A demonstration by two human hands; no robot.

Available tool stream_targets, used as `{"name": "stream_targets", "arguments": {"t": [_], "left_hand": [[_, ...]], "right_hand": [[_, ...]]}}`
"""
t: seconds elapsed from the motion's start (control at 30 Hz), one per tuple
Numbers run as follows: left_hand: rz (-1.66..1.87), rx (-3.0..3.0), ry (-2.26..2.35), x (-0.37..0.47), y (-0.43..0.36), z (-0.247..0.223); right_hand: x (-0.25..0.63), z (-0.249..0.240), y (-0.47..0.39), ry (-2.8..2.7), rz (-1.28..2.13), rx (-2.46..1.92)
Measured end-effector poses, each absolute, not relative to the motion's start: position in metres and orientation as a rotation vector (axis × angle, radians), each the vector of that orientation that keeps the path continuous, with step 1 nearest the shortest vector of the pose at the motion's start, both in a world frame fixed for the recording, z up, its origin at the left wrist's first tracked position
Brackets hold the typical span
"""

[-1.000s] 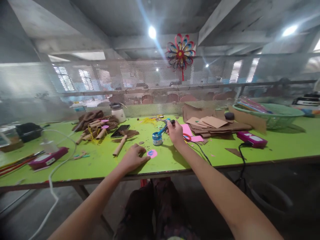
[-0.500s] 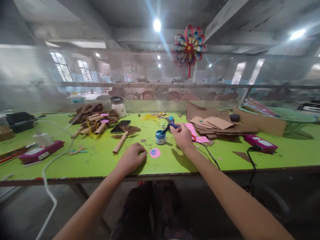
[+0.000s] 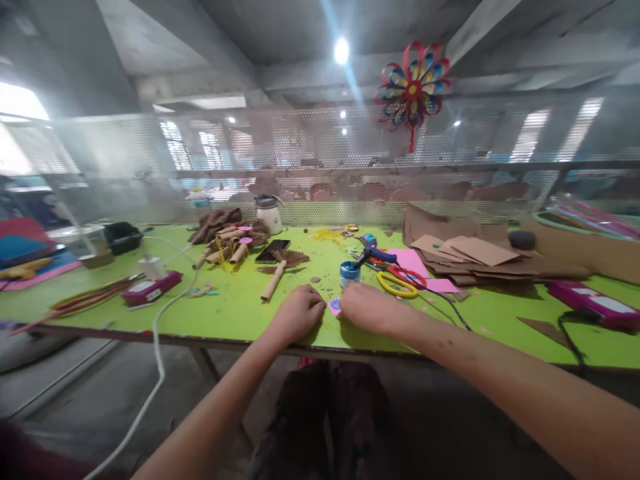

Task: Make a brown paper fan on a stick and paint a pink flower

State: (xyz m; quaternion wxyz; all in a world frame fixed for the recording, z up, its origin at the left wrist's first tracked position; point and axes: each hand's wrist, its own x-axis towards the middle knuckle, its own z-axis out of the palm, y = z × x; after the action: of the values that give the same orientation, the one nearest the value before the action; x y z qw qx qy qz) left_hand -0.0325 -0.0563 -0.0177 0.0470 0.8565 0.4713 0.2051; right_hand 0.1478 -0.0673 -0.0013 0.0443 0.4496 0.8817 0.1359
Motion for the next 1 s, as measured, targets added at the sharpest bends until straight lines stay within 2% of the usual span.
{"name": "stream_targets", "arguments": {"t": [0.2,0.4,0.6,0.77,1.0], "left_hand": [[0.641,2.634,1.366,-0.032,-0.059,-0.018],[0.641,2.618,1.323,-0.033,-0.060,-0.018],[0.635,2.624,1.336,-0.034,-0.059,-0.016],[0.659,2.627,1.329,-0.034,-0.055,-0.017],[0.680,2.640,1.252,-0.034,-0.053,-0.017]], "right_hand": [[0.147,-0.007,-0.068,2.740,0.511,1.130],[0.144,-0.009,-0.070,2.694,0.535,1.124],[0.148,0.011,-0.078,2.645,0.427,1.242],[0.141,0.026,-0.076,2.590,0.384,1.168],[0.142,0.004,-0.070,2.658,0.566,0.955]]}}
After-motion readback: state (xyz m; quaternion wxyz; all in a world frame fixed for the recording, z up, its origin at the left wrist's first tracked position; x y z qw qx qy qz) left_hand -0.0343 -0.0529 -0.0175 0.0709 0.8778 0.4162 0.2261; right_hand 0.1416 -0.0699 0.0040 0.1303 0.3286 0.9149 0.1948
